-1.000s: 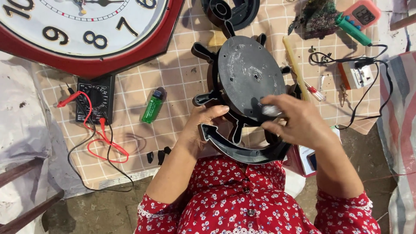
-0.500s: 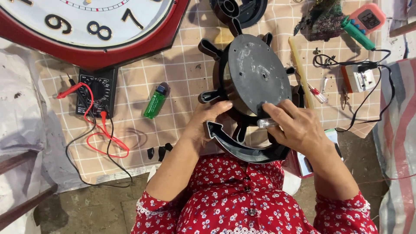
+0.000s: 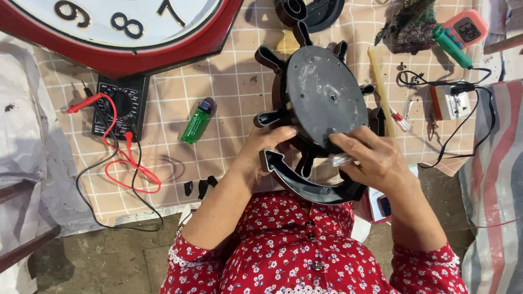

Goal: The person assembles a ship's wheel-shaped clock by attaching the clock face to the wheel frame. They use a screwdriver to tighten screws on the back of the clock face, securing it to the frame. The person repeatedly flips the clock to check alignment and continues tightening screws until the assembly is complete.

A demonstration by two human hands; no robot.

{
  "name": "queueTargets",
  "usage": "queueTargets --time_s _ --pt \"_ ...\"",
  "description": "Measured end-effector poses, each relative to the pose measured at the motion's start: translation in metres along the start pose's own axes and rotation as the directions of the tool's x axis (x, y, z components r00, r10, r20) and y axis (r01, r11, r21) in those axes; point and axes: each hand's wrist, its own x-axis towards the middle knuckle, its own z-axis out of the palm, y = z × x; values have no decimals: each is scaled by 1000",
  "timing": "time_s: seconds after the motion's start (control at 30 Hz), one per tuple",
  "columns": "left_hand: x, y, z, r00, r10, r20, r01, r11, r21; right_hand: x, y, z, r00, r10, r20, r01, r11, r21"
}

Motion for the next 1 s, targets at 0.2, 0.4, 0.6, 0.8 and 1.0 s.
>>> queueTargets --time_s 0.2,0.4,0.6,0.8,1.0 --pt "5 5 -9 991 -78 113 76 997 20 -6 19 -18 998 -50 -35 50 999 3" --pt "12 3 -20 982 -90 167 85 996 36 1 16 -31 998 0 56 -3 999 45" --pt "7 4 -18 993 -68 101 65 997 35 -4 11 -12 996 -31 79 34 999 -32" --pt "6 10 -20 1000 19 -11 -18 993 118 3 -8 6 997 -56 60 56 998 -4" --pt "2 24 -13 997 -41 -59 50 987 152 -6 -8 22 994 -96 53 98 994 -42"
